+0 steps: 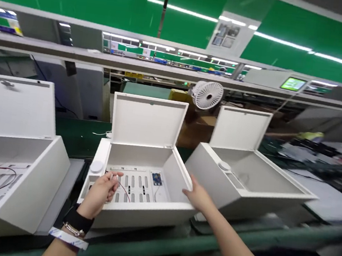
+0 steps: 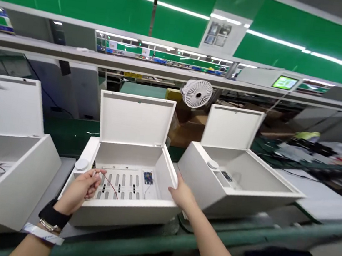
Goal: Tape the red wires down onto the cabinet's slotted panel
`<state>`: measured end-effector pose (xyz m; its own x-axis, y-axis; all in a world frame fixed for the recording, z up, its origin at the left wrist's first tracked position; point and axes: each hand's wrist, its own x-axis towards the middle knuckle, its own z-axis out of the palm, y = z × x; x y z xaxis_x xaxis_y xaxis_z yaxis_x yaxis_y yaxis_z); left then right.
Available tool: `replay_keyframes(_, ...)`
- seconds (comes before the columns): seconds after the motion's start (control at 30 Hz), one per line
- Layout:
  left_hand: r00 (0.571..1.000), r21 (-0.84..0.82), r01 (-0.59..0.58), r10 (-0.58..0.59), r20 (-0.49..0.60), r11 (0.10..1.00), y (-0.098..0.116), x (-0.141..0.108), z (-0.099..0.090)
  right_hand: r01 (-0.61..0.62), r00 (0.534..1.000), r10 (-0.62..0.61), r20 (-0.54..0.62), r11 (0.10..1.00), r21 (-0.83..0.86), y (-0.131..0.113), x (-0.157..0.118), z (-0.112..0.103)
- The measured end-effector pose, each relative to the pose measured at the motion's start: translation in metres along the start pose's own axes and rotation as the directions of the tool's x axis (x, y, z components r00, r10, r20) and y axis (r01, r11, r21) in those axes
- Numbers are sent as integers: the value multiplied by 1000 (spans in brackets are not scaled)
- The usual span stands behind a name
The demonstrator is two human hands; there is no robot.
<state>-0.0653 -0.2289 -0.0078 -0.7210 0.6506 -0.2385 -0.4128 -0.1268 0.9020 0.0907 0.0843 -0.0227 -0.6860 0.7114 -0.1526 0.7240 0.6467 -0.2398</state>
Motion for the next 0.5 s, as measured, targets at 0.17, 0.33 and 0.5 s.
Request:
replay_keyframes(0.17, 992, -7, -114, 113, -52, 994, -1, -7, -5, -59, 998, 58, -27, 996, -60, -13, -1, 4)
replay_keyframes(0.33, 978, 18, -192, 193, -84, 981, 0, -14, -4, -75, 997, 75, -9, 996, -38, -15, -8, 4)
replay_keyframes(0.5, 978, 26, -205, 206, -43, 979, 0, -14, -4, -60, 998, 60, 8, 998, 12, -11, -9, 5)
